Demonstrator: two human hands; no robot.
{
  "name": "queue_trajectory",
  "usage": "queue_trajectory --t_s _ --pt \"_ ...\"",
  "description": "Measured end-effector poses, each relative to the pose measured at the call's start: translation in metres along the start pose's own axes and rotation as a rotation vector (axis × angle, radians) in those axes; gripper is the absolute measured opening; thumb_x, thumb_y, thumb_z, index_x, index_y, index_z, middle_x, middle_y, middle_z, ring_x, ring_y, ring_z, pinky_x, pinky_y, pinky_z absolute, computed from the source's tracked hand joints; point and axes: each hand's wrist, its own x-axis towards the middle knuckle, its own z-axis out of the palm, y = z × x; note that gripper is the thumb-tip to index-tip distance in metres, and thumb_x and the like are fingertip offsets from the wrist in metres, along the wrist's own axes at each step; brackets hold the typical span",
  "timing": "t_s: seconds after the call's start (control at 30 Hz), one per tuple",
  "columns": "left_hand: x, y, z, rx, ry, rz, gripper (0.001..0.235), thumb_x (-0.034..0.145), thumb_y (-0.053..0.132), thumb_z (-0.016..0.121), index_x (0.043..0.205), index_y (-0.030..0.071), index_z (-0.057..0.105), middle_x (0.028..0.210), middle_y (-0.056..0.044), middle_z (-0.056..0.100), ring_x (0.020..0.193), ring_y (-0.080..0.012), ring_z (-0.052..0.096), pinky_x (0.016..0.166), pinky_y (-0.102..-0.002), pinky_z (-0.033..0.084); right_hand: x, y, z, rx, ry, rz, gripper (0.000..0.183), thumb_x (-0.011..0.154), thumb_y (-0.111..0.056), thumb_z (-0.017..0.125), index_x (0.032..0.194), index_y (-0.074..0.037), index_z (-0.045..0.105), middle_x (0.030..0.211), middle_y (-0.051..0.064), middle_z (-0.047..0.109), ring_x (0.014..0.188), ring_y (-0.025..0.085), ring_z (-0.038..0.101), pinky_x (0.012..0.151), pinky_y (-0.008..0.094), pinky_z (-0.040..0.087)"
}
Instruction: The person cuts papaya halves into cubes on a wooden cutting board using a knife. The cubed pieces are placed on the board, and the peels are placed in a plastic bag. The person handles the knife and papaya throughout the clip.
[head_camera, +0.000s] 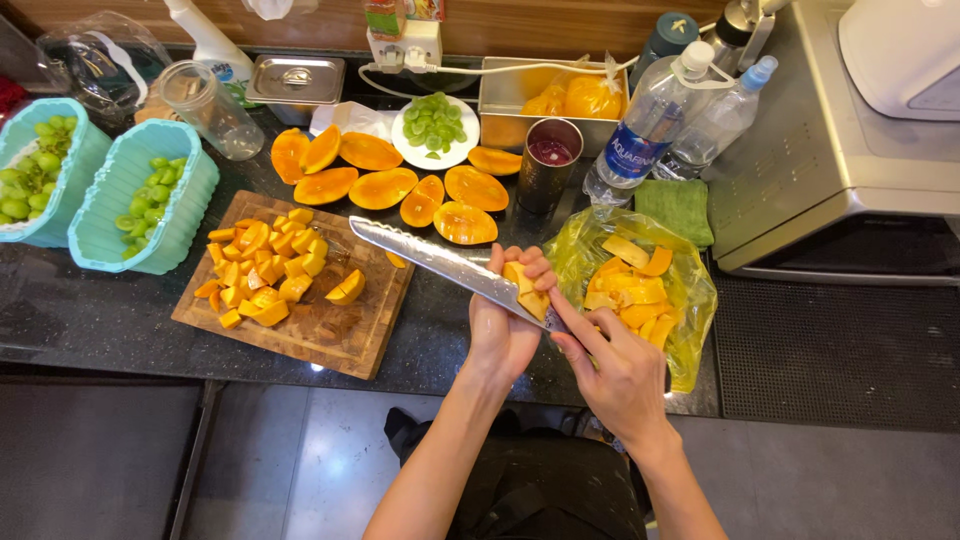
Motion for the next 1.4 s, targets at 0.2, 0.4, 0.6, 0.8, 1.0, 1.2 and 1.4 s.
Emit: queue_trajectory --t_s 0.2,0.4,0.6,0.8,1.0,1.2,1.4 --pt "-0.005 0.008 0.008 0.178 0.023 -0.072 0.034 0.110 0.043 0.045 0.095 0.012 0.045 0.087 -0.002 0.049 0.089 -0.0170 0.054 0.114 -0.048 0.045 0.004 -0.001 -0.008 0.120 -0.114 0.031 0.048 0.090 -0.021 0.074 0.137 -0.018 0.066 0.080 0.005 0.061 0.060 0.022 0.059 0.057 0.036 0.048" --pt "-0.011 0.013 0.012 0.179 -0.053 -0.133 0.060 0.106 0.069 0.037 0.093 0.011 0.047 0.086 -0.004 0.055 0.094 -0.0241 0.059 0.118 -0.052 0.044 0.007 -0.002 -0.012 0.129 -0.173 0.032 0.049 0.090 -0.022 0.073 0.138 -0.018 0.065 0.082 0.006 0.061 0.062 0.023 0.059 0.060 0.035 0.049" --pt "-0.013 0.022 0.021 0.261 -0.020 -0.173 0.088 0.090 0.089 0.023 0.085 0.007 0.054 0.098 -0.019 0.068 0.121 -0.0428 0.063 0.114 -0.058 0.042 0.011 -0.001 -0.019 0.179 -0.260 0.090 0.049 0.091 -0.023 0.072 0.139 -0.020 0.064 0.086 0.007 0.068 0.069 0.024 0.064 0.066 0.035 0.052" --pt "-0.020 0.026 0.034 0.412 0.071 -0.235 0.095 0.081 0.090 0.021 0.084 0.001 0.056 0.102 -0.024 0.070 0.120 -0.0418 0.062 0.113 -0.061 0.042 0.016 -0.001 -0.032 0.208 -0.315 0.033 0.049 0.092 -0.023 0.069 0.140 -0.019 0.062 0.100 0.009 0.074 0.083 0.025 0.072 0.074 0.035 0.055" --pt "-0.019 0.019 0.030 0.158 0.027 -0.168 0.089 0.090 0.092 0.022 0.087 0.007 0.049 0.085 -0.009 0.053 0.092 -0.0282 0.060 0.111 -0.060 0.046 0.015 -0.004 -0.038 0.141 -0.422 0.031 0.053 0.092 -0.023 0.064 0.145 -0.022 0.056 0.096 0.007 0.073 0.078 0.027 0.071 0.071 0.037 0.056" --pt "-0.021 0.015 0.028 0.251 0.093 -0.080 0.084 0.091 0.089 0.021 0.087 0.009 0.046 0.085 -0.006 0.049 0.085 -0.0224 0.054 0.107 -0.054 0.048 0.010 -0.007 -0.030 0.034 -0.365 -0.002 0.051 0.093 -0.025 0.065 0.144 -0.026 0.059 0.080 0.004 0.063 0.060 0.023 0.062 0.058 0.036 0.051" --pt "-0.023 0.012 0.031 0.215 0.083 -0.024 0.082 0.093 0.088 0.021 0.084 0.009 0.044 0.080 -0.004 0.047 0.082 -0.0206 0.053 0.108 -0.054 0.049 0.006 -0.011 -0.016 0.053 -0.259 -0.016 0.048 0.093 -0.022 0.068 0.141 -0.026 0.063 0.075 0.004 0.054 0.053 0.020 0.054 0.052 0.035 0.046"
